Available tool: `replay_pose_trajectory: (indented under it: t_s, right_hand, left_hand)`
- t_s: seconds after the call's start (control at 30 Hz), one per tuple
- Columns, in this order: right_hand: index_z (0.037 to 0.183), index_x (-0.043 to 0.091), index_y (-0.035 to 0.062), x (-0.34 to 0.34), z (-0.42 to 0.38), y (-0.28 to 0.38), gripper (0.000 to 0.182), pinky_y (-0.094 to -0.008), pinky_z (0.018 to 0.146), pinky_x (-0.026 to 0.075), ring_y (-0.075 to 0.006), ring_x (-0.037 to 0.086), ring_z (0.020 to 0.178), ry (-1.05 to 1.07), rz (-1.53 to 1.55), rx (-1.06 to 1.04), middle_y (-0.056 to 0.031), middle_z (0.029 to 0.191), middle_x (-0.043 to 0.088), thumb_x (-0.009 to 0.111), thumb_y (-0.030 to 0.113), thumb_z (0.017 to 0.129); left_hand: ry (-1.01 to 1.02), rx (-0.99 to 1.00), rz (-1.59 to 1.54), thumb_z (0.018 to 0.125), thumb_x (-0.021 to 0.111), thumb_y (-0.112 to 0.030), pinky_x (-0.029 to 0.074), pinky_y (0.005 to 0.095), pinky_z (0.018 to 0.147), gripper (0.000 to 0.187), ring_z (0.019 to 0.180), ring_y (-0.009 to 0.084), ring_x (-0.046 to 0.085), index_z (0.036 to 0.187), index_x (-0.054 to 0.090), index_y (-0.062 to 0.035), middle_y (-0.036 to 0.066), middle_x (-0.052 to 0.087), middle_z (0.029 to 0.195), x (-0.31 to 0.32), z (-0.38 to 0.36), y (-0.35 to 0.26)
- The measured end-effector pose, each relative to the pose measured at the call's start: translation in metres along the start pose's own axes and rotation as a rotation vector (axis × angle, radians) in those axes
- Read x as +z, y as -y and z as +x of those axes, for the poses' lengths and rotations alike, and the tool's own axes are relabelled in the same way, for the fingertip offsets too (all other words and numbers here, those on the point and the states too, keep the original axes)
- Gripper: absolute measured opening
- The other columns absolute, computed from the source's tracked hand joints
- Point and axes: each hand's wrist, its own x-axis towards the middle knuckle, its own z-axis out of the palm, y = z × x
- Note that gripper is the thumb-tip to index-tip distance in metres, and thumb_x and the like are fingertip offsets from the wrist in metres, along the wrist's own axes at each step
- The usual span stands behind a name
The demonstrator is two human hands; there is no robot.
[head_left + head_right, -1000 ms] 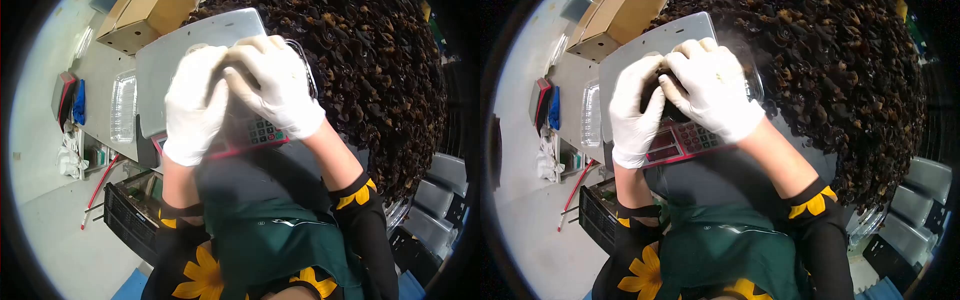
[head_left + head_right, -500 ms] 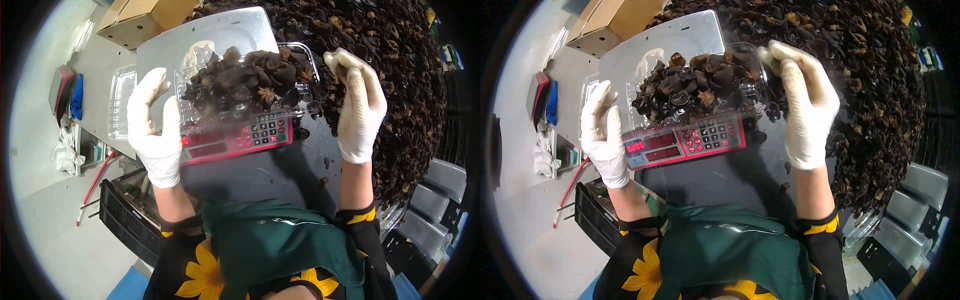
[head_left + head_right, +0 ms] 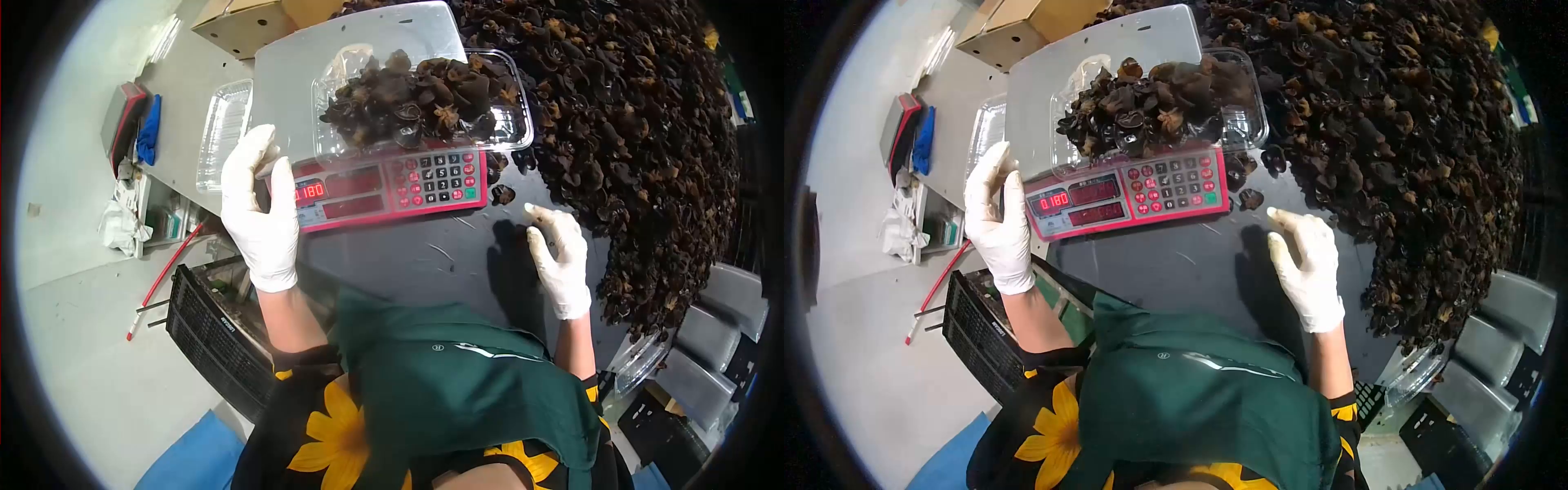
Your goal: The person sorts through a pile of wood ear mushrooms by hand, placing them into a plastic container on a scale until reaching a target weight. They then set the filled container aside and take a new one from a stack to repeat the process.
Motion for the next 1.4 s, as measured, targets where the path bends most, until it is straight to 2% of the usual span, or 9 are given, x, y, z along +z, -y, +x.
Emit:
replay_pose_trajectory:
  t_s: [0.23, 0.53, 0.63, 0.77, 0.83, 0.97, 1.17, 1.3, 1.4]
  right_hand:
    - [0.117, 0.072, 0.0072, 0.006, 0.012, 0.016, 0.031, -0.0401, 0.096, 0.047, -0.0280, 0.065, 0.095, 0.028, -0.035, -0.264, -0.0068, 0.102, 0.073, 0.075, 0.006, 0.086]
    - [0.118, 0.073, 0.0081, 0.004, -0.004, 0.005, 0.030, -0.0402, 0.095, 0.048, -0.0290, 0.065, 0.098, 0.065, 0.020, -0.169, -0.0076, 0.101, 0.072, 0.073, 0.007, 0.087]
    - [0.117, 0.074, 0.0076, -0.002, 0.008, 0.008, 0.028, -0.0397, 0.093, 0.050, -0.0290, 0.066, 0.097, 0.067, 0.064, -0.134, -0.0088, 0.103, 0.073, 0.072, 0.006, 0.089]
    - [0.119, 0.073, 0.0009, -0.010, 0.053, 0.026, 0.023, -0.0296, 0.090, 0.052, -0.0139, 0.068, 0.097, 0.029, 0.467, 0.185, -0.0056, 0.106, 0.075, 0.063, 0.008, 0.100]
    - [0.121, 0.072, -0.0019, -0.010, 0.083, 0.019, 0.025, -0.0275, 0.090, 0.052, -0.0112, 0.068, 0.099, -0.030, 0.622, 0.221, -0.0043, 0.107, 0.075, 0.059, 0.011, 0.104]
    - [0.130, 0.068, -0.0014, -0.003, 0.143, 0.021, 0.033, -0.0313, 0.097, 0.054, -0.0163, 0.070, 0.106, -0.110, 0.745, 0.224, -0.0123, 0.119, 0.075, 0.059, 0.020, 0.107]
    - [0.140, 0.062, 0.0021, 0.034, 0.201, -0.005, 0.042, -0.0331, 0.103, 0.049, -0.0186, 0.066, 0.117, 0.003, 0.841, 0.120, -0.0120, 0.128, 0.073, 0.058, 0.029, 0.108]
    - [0.144, 0.060, 0.0026, 0.039, 0.213, 0.013, 0.048, -0.0342, 0.111, 0.044, -0.0198, 0.061, 0.127, 0.077, 1.212, 0.201, -0.0107, 0.137, 0.069, 0.053, 0.037, 0.111]
    - [0.141, 0.062, 0.0008, 0.031, 0.215, 0.008, 0.051, -0.0387, 0.120, 0.037, -0.0224, 0.061, 0.129, 0.146, 1.107, -0.011, -0.0123, 0.141, 0.067, 0.048, 0.041, 0.112]
  left_hand:
    - [-0.026, 0.033, 0.045, 0.095, 0.067, 0.006, 0.052, 0.0322, 0.102, 0.038, 0.112, 0.0173, 0.067, 0.133, 0.067, -0.0018, 0.010, 0.069, 0.129, -0.013, -0.006, -0.003]
    - [-0.036, -0.009, 0.094, 0.095, 0.068, 0.002, 0.054, 0.0322, 0.098, 0.035, 0.110, 0.0188, 0.068, 0.130, 0.069, -0.0012, 0.012, 0.071, 0.126, -0.035, -0.015, 0.013]
    - [-0.012, -0.150, -0.002, 0.101, 0.063, 0.002, 0.054, 0.0310, 0.098, 0.032, 0.105, 0.0162, 0.069, 0.133, 0.068, 0.0000, 0.011, 0.071, 0.127, -0.026, -0.017, 0.013]
    - [0.138, -0.395, -0.151, 0.105, 0.061, -0.007, 0.056, 0.0289, 0.087, 0.031, 0.091, 0.0148, 0.072, 0.135, 0.065, 0.0016, 0.012, 0.075, 0.120, -0.009, -0.017, -0.004]
    - [0.182, -0.495, -0.345, 0.106, 0.062, -0.019, 0.056, 0.0254, 0.074, 0.037, 0.080, 0.0116, 0.072, 0.139, 0.061, 0.0001, 0.013, 0.077, 0.107, 0.001, -0.021, -0.004]
    - [0.322, -0.637, -0.371, 0.108, 0.059, -0.026, 0.056, 0.0257, 0.064, 0.035, 0.068, 0.0136, 0.071, 0.130, 0.066, 0.0010, 0.014, 0.078, 0.098, 0.011, -0.023, -0.005]
    - [0.383, -0.748, -0.548, 0.110, 0.055, -0.028, 0.056, 0.0254, 0.057, 0.037, 0.064, 0.0147, 0.070, 0.120, 0.067, 0.0055, 0.015, 0.076, 0.091, 0.022, -0.019, 0.007]
    - [0.350, -0.778, -0.635, 0.110, 0.055, -0.027, 0.056, 0.0263, 0.056, 0.037, 0.062, 0.0164, 0.069, 0.114, 0.068, 0.0068, 0.016, 0.075, 0.087, 0.026, -0.015, 0.014]
    - [0.339, -0.758, -0.669, 0.109, 0.056, -0.026, 0.056, 0.0260, 0.054, 0.035, 0.062, 0.0173, 0.068, 0.111, 0.068, 0.0068, 0.015, 0.073, 0.084, 0.026, -0.012, 0.019]
